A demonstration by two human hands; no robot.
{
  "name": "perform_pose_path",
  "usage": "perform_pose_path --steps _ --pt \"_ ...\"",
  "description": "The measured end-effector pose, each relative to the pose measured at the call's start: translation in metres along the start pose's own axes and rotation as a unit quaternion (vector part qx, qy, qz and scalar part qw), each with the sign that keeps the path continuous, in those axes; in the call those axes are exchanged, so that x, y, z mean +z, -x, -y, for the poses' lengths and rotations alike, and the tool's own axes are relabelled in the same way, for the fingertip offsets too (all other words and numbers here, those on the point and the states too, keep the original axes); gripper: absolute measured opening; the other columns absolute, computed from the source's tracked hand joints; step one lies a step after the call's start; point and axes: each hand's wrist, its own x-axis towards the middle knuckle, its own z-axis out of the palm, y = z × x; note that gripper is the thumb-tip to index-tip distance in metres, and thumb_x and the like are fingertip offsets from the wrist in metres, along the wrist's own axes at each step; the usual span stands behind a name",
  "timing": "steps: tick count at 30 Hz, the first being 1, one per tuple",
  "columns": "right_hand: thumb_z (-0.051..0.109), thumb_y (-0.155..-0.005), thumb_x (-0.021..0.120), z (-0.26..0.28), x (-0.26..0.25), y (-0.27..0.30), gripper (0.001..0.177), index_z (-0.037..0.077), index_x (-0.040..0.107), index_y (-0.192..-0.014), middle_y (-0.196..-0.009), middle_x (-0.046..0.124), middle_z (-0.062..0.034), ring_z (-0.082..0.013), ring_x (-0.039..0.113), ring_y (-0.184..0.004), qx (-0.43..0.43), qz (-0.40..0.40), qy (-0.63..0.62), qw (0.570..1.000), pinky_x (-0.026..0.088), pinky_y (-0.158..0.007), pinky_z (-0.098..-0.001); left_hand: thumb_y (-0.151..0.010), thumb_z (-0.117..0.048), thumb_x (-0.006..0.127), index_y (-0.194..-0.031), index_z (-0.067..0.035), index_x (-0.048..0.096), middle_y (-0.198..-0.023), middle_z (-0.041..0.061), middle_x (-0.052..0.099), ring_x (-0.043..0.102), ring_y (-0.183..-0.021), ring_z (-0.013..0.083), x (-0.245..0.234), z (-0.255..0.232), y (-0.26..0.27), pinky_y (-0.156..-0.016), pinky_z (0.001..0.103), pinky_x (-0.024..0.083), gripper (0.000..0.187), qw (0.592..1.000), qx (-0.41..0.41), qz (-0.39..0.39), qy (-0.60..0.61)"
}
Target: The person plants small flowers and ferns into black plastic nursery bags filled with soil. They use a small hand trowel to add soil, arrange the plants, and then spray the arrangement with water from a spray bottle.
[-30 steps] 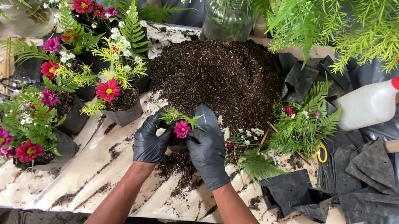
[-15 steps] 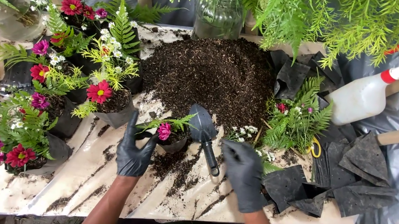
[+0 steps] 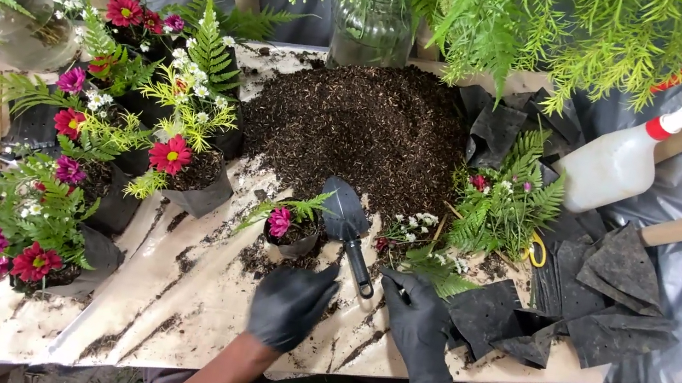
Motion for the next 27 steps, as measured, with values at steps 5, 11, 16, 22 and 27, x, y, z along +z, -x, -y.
perform_pose_path --steps 5,11,16,22,27 --pt "0.011 -0.09 0.074 -0.016 -0.013 0.004 0.022 0.007 0.076 -0.111 -0.115 0.077 -0.0102 -0.0256 0.072 -0.111 0.034 -0.027 0.0 0.999 0.057 -0.104 -0.0365 -0.115 -0.02 0.025 -0.097 0.003 0.057 -0.054 0.005 0.067 0.066 -0.034 0.0187 0.051 -0.014 -0.045 -0.028 0.027 0.058 0.043 0.95 -0.229 0.207 -0.039" --pt "0.019 -0.092 0.072 -0.026 -0.023 0.01 0.022 0.009 0.078 -0.111 -0.113 0.079 -0.0077 -0.0252 0.073 -0.111 0.099 -0.044 -0.05 0.993 0.057 -0.105 -0.0385 -0.114 -0.02 0.025 -0.096 -0.01 0.058 -0.061 0.0 0.062 0.062 -0.045 0.0114 0.108 0.009 -0.055 -0.04 0.02 0.054 0.039 0.907 -0.35 0.233 -0.018" --pt "0.023 -0.092 0.072 -0.035 -0.027 0.01 0.024 0.01 0.078 -0.112 -0.115 0.079 -0.0092 -0.0287 0.073 -0.113 0.072 -0.049 -0.033 0.996 0.059 -0.102 -0.0415 -0.11 -0.01 0.044 -0.091 -0.008 0.067 -0.072 0.004 0.069 0.068 -0.055 0.0153 0.129 0.028 -0.046 -0.057 0.023 0.064 0.03 0.908 -0.245 0.325 -0.104" --pt "0.02 -0.091 0.072 -0.023 -0.028 0.002 0.025 0.008 0.079 -0.111 -0.116 0.079 -0.0102 -0.0275 0.072 -0.114 0.111 -0.043 -0.066 0.991 0.059 -0.105 -0.0397 -0.112 -0.015 0.045 -0.089 -0.012 0.068 -0.073 0.001 0.066 0.064 -0.056 0.012 0.125 0.033 -0.044 -0.056 0.02 0.064 0.033 0.894 -0.298 0.334 -0.012" --pt "0.017 -0.09 0.072 0.012 -0.026 -0.009 0.024 0.006 0.079 -0.11 -0.114 0.081 -0.0108 -0.0246 0.075 -0.113 0.16 -0.039 -0.131 0.978 0.061 -0.103 -0.0368 -0.115 -0.009 0.039 -0.097 -0.003 0.065 -0.057 0.005 0.064 0.064 -0.037 0.0151 0.107 0.023 -0.044 -0.031 0.021 0.061 0.032 0.895 -0.165 0.335 -0.244"
